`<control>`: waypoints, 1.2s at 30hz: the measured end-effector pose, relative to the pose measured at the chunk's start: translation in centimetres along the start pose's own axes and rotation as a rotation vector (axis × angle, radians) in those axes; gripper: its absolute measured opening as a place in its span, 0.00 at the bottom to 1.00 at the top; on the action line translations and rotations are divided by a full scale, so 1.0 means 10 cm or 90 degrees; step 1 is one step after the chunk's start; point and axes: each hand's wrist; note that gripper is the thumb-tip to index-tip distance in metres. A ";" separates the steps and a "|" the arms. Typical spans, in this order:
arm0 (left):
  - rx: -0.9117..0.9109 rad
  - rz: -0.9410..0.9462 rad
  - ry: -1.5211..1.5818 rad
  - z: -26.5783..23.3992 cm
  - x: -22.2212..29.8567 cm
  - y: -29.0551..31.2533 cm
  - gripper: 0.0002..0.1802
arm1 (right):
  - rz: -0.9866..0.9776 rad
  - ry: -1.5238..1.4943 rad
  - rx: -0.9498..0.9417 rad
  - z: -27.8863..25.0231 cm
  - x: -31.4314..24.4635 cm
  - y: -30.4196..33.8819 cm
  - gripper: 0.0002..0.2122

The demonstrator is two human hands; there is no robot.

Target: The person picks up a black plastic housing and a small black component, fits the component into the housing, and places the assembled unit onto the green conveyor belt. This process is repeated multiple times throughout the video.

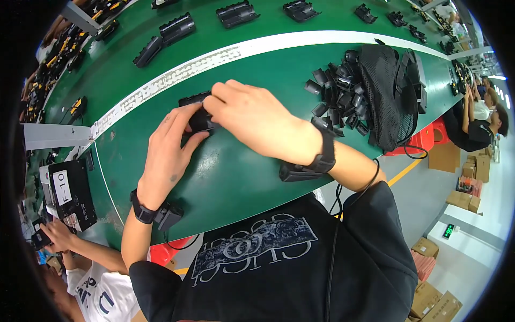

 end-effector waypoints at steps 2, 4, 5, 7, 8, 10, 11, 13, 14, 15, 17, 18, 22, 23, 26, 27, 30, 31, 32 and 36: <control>0.001 -0.001 0.016 0.01 0.02 0.02 0.29 | -0.007 0.027 -0.001 0.04 -0.02 -0.04 0.08; 0.004 -0.005 0.025 0.01 0.04 0.03 0.29 | -0.018 0.083 0.001 0.07 -0.04 -0.07 0.07; 0.001 0.003 0.019 0.02 0.04 0.02 0.29 | -0.020 0.082 -0.002 0.07 -0.04 -0.08 0.07; -0.007 0.019 0.008 0.02 0.05 0.02 0.28 | -0.021 0.110 -0.040 0.07 -0.02 -0.08 0.07; -0.006 0.016 0.010 0.02 0.06 0.03 0.28 | -0.021 0.123 -0.059 0.07 -0.01 -0.07 0.06; 0.021 0.064 0.003 0.05 0.06 0.05 0.26 | -0.030 0.115 -0.082 0.07 0.02 -0.09 0.06; 0.033 0.088 0.002 0.07 0.05 0.05 0.25 | -0.038 0.107 -0.102 0.07 0.05 -0.10 0.06; 0.034 0.099 -0.007 0.08 0.05 0.02 0.24 | -0.038 0.098 -0.126 0.06 0.14 -0.17 0.06; 0.038 0.112 -0.020 0.08 0.04 -0.01 0.24 | -0.053 0.106 -0.175 0.05 0.21 -0.29 0.06; 0.035 0.121 -0.032 0.08 0.06 0.03 0.23 | -0.063 0.107 -0.228 0.05 0.23 -0.35 0.06; 0.026 0.114 -0.041 0.08 0.06 0.03 0.23 | -0.066 0.108 -0.285 0.06 0.24 -0.33 0.06; 0.029 0.115 -0.058 0.08 0.06 0.01 0.23 | -0.090 0.106 -0.269 0.05 0.23 -0.32 0.06; 0.021 0.137 -0.082 0.11 0.10 -0.06 0.23 | -0.125 0.134 -0.167 0.01 0.21 -0.20 0.06; 0.017 0.143 -0.086 0.11 0.10 -0.07 0.23 | -0.108 0.151 -0.119 0.02 0.19 -0.13 0.06; 0.075 0.153 -0.156 0.20 0.08 -0.03 0.21 | -0.069 0.188 -0.005 -0.21 0.13 -0.05 0.07; 0.101 0.143 -0.192 0.20 0.05 -0.01 0.20 | -0.037 0.198 0.046 -0.34 0.12 0.00 0.08; 0.165 0.092 -0.276 0.05 -0.27 -0.15 0.19 | 0.062 0.313 0.065 -0.75 0.19 0.23 0.11; 0.191 0.074 -0.302 -0.03 -0.40 -0.24 0.18 | 0.079 0.351 0.055 -0.89 0.23 0.33 0.12; 0.203 0.074 -0.322 -0.11 -0.59 -0.29 0.18 | 0.116 0.373 0.006 -0.98 0.28 0.43 0.13; 0.257 0.029 -0.438 -0.24 -1.16 -0.53 0.18 | 0.160 0.423 -0.069 -1.10 0.54 0.78 0.13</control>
Point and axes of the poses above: each hand's wrist, its own y-axis away from the middle knuckle, its own z-axis out of the palm, x = y × z, and after that the axes turned 15 degrees about x, right-handed
